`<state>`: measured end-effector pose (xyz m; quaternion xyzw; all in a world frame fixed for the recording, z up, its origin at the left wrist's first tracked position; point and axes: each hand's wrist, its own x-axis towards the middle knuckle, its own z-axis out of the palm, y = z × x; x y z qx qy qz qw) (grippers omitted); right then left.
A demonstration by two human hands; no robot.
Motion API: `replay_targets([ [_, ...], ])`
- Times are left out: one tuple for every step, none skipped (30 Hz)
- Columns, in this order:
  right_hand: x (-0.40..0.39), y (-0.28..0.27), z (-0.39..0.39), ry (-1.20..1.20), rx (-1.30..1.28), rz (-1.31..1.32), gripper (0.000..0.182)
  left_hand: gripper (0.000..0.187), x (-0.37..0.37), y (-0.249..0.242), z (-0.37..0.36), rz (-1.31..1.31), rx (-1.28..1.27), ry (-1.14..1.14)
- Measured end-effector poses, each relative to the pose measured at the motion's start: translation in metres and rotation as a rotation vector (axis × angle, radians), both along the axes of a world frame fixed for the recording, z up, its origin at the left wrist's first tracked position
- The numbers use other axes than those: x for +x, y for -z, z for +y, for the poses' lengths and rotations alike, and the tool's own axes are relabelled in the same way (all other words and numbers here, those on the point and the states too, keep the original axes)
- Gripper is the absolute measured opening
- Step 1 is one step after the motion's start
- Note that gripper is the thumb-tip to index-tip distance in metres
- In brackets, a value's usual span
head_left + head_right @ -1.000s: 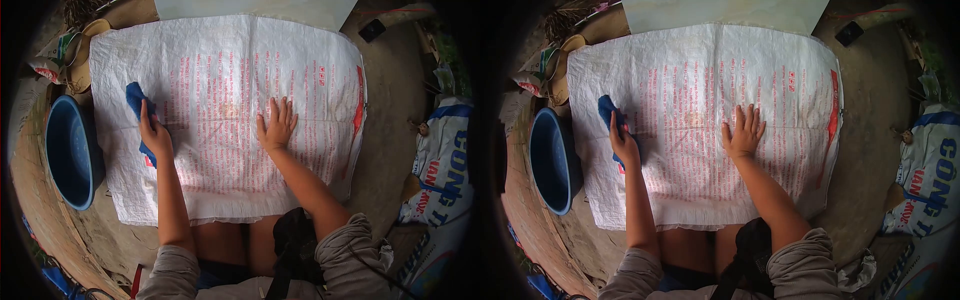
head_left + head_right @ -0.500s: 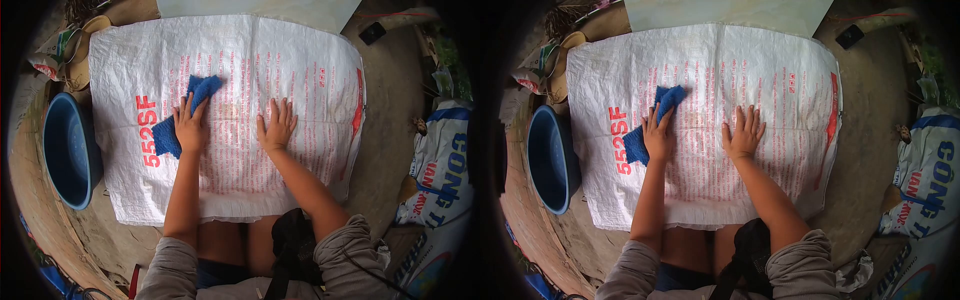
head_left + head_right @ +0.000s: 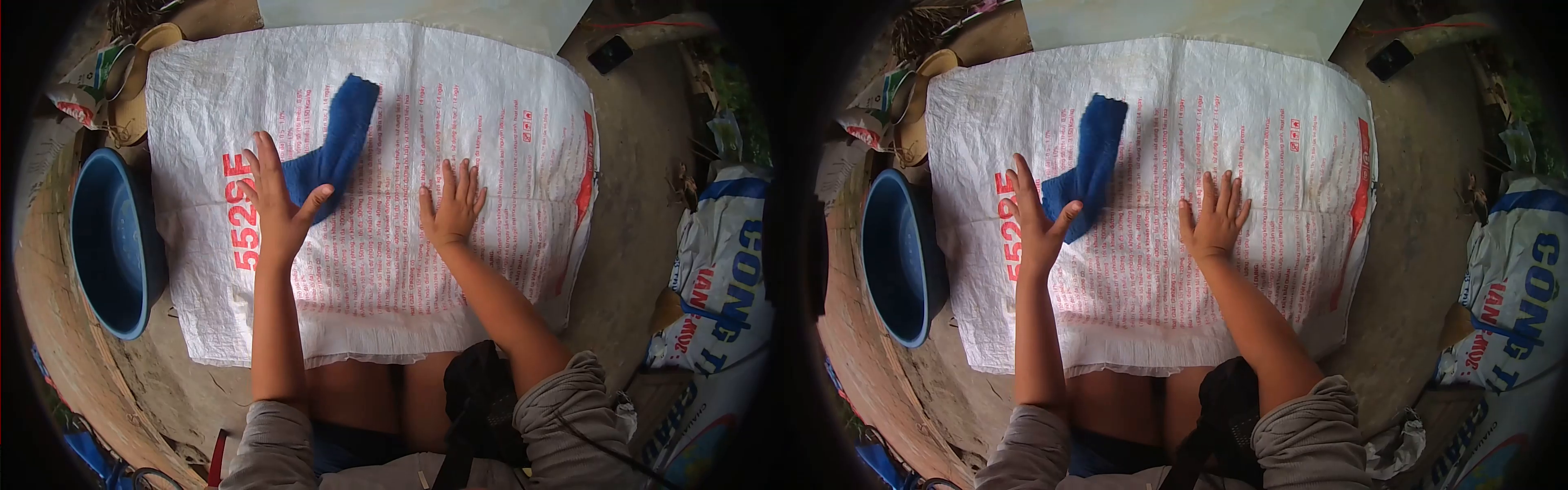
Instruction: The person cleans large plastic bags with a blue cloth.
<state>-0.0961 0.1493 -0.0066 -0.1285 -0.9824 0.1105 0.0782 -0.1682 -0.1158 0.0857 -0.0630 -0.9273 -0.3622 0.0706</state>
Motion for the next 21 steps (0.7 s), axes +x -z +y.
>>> replay_targets([
  [0.0, 0.0, 0.0, 0.002, 0.005, -0.001, 0.067, 0.081, 0.003, 0.014, -0.004, 0.015, 0.001, -0.041],
  [0.001, 0.0, 0.001, 0.002, 0.006, -0.002, 0.067, 0.081, 0.007, 0.028, -0.011, 0.014, 0.002, -0.041],
  [0.001, 0.0, 0.001, 0.002, 0.005, -0.005, 0.067, 0.076, 0.011, 0.043, -0.021, -0.096, -0.186, -0.161],
  [0.0, 0.0, 0.0, 0.003, 0.002, -0.007, 0.067, 0.071, 0.015, 0.06, -0.031, -0.205, -0.375, -0.281],
  [0.0, 0.0, 0.0, 0.004, 0.0, -0.006, 0.067, 0.063, 0.02, 0.084, -0.044, -0.199, -0.443, -0.355],
  [0.0, 0.0, 0.001, 0.003, 0.006, -0.007, 0.067, 0.063, 0.026, 0.096, -0.048, -0.197, -0.446, -0.357],
  [0.0, 0.0, 0.001, 0.003, 0.011, -0.007, 0.067, 0.061, 0.032, 0.102, -0.053, -0.231, -0.522, -0.385],
  [0.0, 0.0, 0.0, 0.002, 0.006, -0.006, 0.067, 0.06, 0.037, 0.11, -0.056, -0.265, -0.597, -0.413],
  [0.0, 0.0, 0.0, 0.002, 0.015, -0.006, 0.067, 0.056, 0.039, 0.112, -0.054, -0.144, -0.62, -0.421],
  [0.0, 0.0, 0.0, -0.001, 0.026, -0.005, 0.067, 0.056, 0.039, 0.113, -0.055, -0.141, -0.622, -0.425],
  [0.0, 0.0, 0.0, 0.003, 0.02, -0.007, 0.067, 0.055, 0.039, 0.115, -0.054, -0.118, -0.621, -0.429],
  [0.0, 0.0, 0.0, -0.002, 0.02, -0.005, 0.067, 0.053, 0.039, 0.114, -0.051, -0.097, -0.62, -0.435],
  [0.0, 0.0, 0.0, 0.0, 0.023, -0.004, 0.066, 0.051, 0.039, 0.11, -0.049, -0.091, -0.599, -0.445],
  [0.0, -0.001, 0.0, 0.002, 0.025, -0.001, 0.066, 0.051, 0.039, 0.11, -0.049, -0.091, -0.6, -0.453],
  [0.0, -0.001, -0.001, -0.004, 0.035, 0.003, 0.066, 0.051, 0.038, 0.11, -0.05, -0.092, -0.593, -0.445],
  [0.0, -0.001, -0.001, -0.011, 0.033, 0.007, 0.066, 0.051, 0.039, 0.111, -0.051, -0.093, -0.585, -0.436],
  [0.0, -0.001, -0.001, -0.01, 0.028, 0.005, 0.066, 0.051, 0.039, 0.111, -0.052, -0.114, -0.595, -0.431],
  [0.0, -0.001, -0.001, -0.006, 0.025, 0.005, 0.066, 0.051, 0.039, 0.111, -0.052, -0.111, -0.594, -0.436],
  [0.0, -0.002, -0.001, -0.008, 0.026, 0.011, 0.066, 0.052, 0.039, 0.111, -0.052, -0.123, -0.596, -0.431],
  [0.0, -0.002, -0.001, -0.008, 0.027, 0.003, 0.066, 0.052, 0.039, 0.112, -0.052, -0.136, -0.598, -0.424],
  [0.0, -0.002, 0.0, -0.008, 0.027, -0.007, 0.066, 0.052, 0.039, 0.111, -0.051, -0.133, -0.596, -0.424],
])
